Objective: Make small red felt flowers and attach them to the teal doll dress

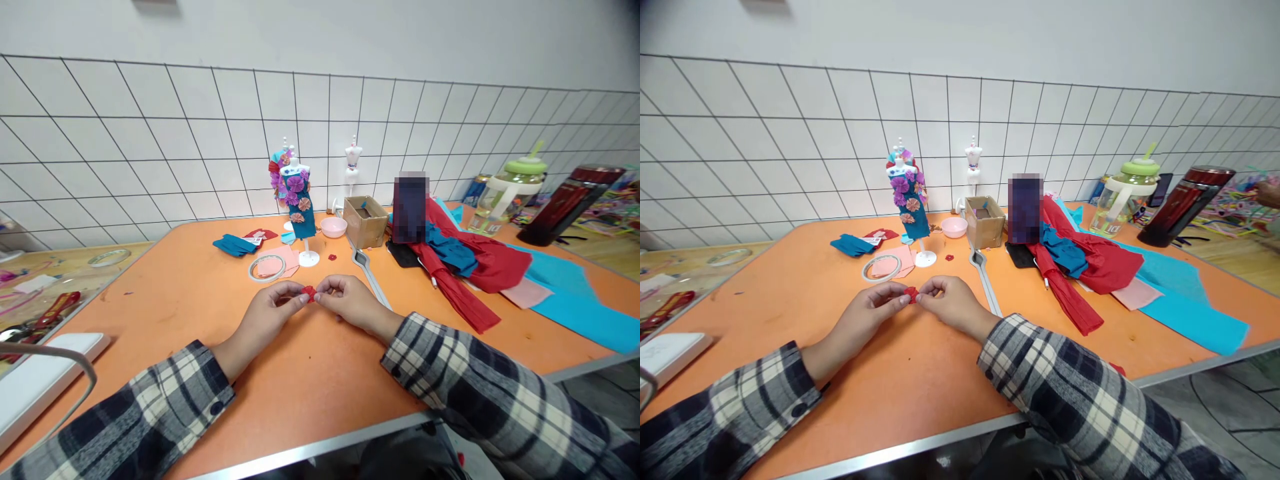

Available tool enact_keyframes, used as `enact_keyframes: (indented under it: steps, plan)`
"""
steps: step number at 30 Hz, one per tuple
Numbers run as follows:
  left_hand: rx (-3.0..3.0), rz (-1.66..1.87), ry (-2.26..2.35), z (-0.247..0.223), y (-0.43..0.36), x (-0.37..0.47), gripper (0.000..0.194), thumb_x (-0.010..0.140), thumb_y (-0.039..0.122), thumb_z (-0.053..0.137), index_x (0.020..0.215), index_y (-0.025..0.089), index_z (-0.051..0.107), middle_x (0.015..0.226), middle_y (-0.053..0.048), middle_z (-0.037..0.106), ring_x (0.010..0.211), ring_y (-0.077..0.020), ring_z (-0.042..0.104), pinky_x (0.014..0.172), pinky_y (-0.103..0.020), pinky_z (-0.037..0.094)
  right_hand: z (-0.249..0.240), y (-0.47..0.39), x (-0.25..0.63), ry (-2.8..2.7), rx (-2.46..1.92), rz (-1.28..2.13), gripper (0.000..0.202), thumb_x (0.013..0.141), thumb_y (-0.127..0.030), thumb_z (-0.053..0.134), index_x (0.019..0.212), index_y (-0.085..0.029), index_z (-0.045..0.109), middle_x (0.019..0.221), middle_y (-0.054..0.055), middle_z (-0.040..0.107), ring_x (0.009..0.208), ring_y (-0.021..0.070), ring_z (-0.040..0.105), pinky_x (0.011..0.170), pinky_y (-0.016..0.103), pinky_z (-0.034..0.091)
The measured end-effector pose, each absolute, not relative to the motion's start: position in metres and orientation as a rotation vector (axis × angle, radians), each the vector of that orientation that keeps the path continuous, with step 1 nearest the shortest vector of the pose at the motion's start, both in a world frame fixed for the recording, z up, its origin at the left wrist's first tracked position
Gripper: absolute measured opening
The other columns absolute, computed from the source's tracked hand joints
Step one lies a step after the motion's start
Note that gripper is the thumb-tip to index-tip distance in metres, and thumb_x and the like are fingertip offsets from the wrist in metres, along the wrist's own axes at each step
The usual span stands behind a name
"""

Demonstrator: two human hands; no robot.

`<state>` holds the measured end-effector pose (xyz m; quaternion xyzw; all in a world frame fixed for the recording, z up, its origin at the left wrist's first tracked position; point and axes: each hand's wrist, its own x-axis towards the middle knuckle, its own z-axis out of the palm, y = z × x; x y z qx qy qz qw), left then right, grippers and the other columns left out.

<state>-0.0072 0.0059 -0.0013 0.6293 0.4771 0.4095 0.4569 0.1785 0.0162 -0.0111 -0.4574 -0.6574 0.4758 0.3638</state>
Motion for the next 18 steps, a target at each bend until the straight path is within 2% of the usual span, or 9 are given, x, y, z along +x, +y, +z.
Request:
enact_keyframes:
  steps: [3,6,8,12,16,18]
  plan:
    - [1.542,0.998,1.215,-0.0026,0.0062,-0.0077,0.021,0.071,0.039,0.072,0.078,0.018,0.071,0.083,-0.005,0.071,0.082,-0.0220,0.063,0.078,-0.032,0.046,-0.0097,0.0145,0.1788,-1.659,-1.184,1.266,0.018,0.079,-0.033,0.062,0.085,-0.016,0.063,0.071,-0.002,0.054,0.053,0.0074,0.046,0.040,0.016,0.041]
    - [1.576,0.958,1.239,-0.0030,0.0061,-0.0084,0.023,0.072,0.041,0.070,0.078,0.019,0.071,0.083,-0.005,0.072,0.082,-0.0225,0.063,0.077,-0.032,0.046,-0.0077,0.0131,0.1790,-1.604,-1.140,1.302,0.024,0.081,-0.036,0.060,0.097,-0.019,0.061,0.084,0.001,0.058,0.056,0.0087,0.049,0.041,0.018,0.044]
    - [1.610,0.934,1.251,-0.0027,0.0059,-0.0087,0.023,0.073,0.041,0.070,0.078,0.018,0.071,0.083,-0.005,0.072,0.082,-0.0230,0.063,0.077,-0.033,0.046,-0.0071,0.0133,0.1791,-1.627,-1.127,1.281,0.026,0.080,-0.037,0.060,0.099,-0.018,0.062,0.087,0.002,0.060,0.059,0.0093,0.050,0.042,0.018,0.043]
    - [1.625,0.946,1.209,-0.0006,0.0048,-0.0090,0.024,0.074,0.040,0.069,0.084,0.019,0.072,0.090,-0.006,0.073,0.089,-0.0243,0.064,0.084,-0.035,0.046,-0.0075,0.0154,0.1794,-1.676,-1.193,1.194,0.018,0.078,-0.033,0.064,0.083,-0.016,0.064,0.072,0.000,0.057,0.055,0.0080,0.047,0.044,0.016,0.037]
    - [1.561,0.984,1.156,0.0026,0.0034,-0.0071,0.033,0.074,0.041,0.070,0.100,0.020,0.072,0.101,-0.007,0.073,0.099,-0.0250,0.064,0.090,-0.035,0.046,-0.0078,0.0145,0.1779,-1.602,-1.184,1.221,0.018,0.079,-0.034,0.062,0.081,-0.016,0.062,0.067,-0.002,0.054,0.053,0.0075,0.043,0.044,0.018,0.032]
    - [1.579,0.972,1.190,0.0029,0.0033,-0.0056,0.031,0.071,0.040,0.073,0.095,0.020,0.073,0.098,-0.007,0.073,0.095,-0.0250,0.064,0.087,-0.034,0.046,-0.0078,0.0130,0.1762,-1.617,-1.175,1.234,0.018,0.079,-0.034,0.062,0.081,-0.016,0.062,0.066,-0.003,0.054,0.052,0.0077,0.042,0.046,0.019,0.032]
